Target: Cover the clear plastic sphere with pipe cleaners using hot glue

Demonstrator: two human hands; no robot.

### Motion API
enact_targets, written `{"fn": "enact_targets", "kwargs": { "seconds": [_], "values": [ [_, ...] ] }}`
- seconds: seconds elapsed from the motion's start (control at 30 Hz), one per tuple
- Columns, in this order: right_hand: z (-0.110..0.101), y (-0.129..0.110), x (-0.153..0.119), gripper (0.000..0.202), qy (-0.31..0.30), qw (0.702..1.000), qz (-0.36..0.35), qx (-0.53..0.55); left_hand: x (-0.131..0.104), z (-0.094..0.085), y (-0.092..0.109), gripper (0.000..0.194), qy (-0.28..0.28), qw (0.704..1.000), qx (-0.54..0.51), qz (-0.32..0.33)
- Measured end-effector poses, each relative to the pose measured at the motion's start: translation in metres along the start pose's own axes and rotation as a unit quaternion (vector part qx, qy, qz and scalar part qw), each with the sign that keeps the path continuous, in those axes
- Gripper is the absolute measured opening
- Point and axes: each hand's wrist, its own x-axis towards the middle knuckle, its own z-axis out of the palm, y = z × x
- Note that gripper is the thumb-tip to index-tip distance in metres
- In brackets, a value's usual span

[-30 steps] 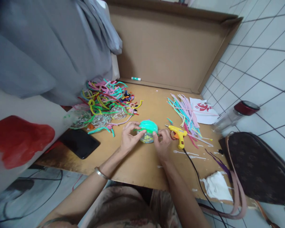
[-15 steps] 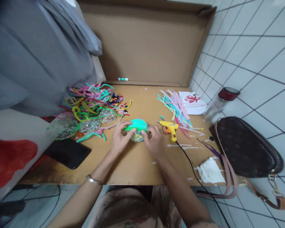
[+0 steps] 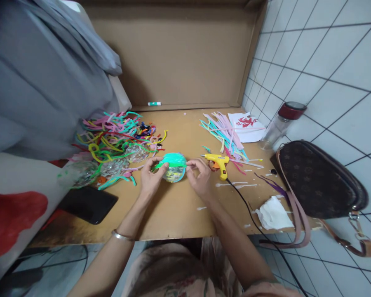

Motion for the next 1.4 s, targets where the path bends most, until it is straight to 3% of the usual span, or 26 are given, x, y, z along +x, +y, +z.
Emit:
{"fn": "enact_targets", "kwargs": {
  "seconds": [0.13, 0.43, 1.0, 1.2, 1.4],
  "values": [
    [-0.001, -0.005, -0.001, 0.009, -0.022, 0.998, -0.044, -0.042, 0.000, 0.002, -0.001, 0.028, -0.002, 1.000, -0.006, -0.003],
    [-0.001, 0.004, -0.001, 0.018, -0.061, 0.994, 0.009, -0.093, 0.000, 0.002, -0.001, 0.028, -0.003, 1.000, 0.006, 0.011],
    [0.010, 0.029, 0.002, 0.016, -0.016, 0.979, 0.178, 0.099, 0.002, 0.003, -0.003, 0.032, -0.019, 0.999, -0.026, -0.003],
    [0.007, 0.032, 0.004, 0.015, -0.027, 0.984, 0.160, 0.079, 0.003, -0.001, -0.008, 0.028, -0.044, 0.997, -0.069, 0.006],
    [0.000, 0.028, 0.002, 0.012, -0.036, 0.995, 0.067, -0.066, 0.004, -0.001, -0.018, 0.024, -0.050, 0.990, -0.129, -0.034]
  ]
}}
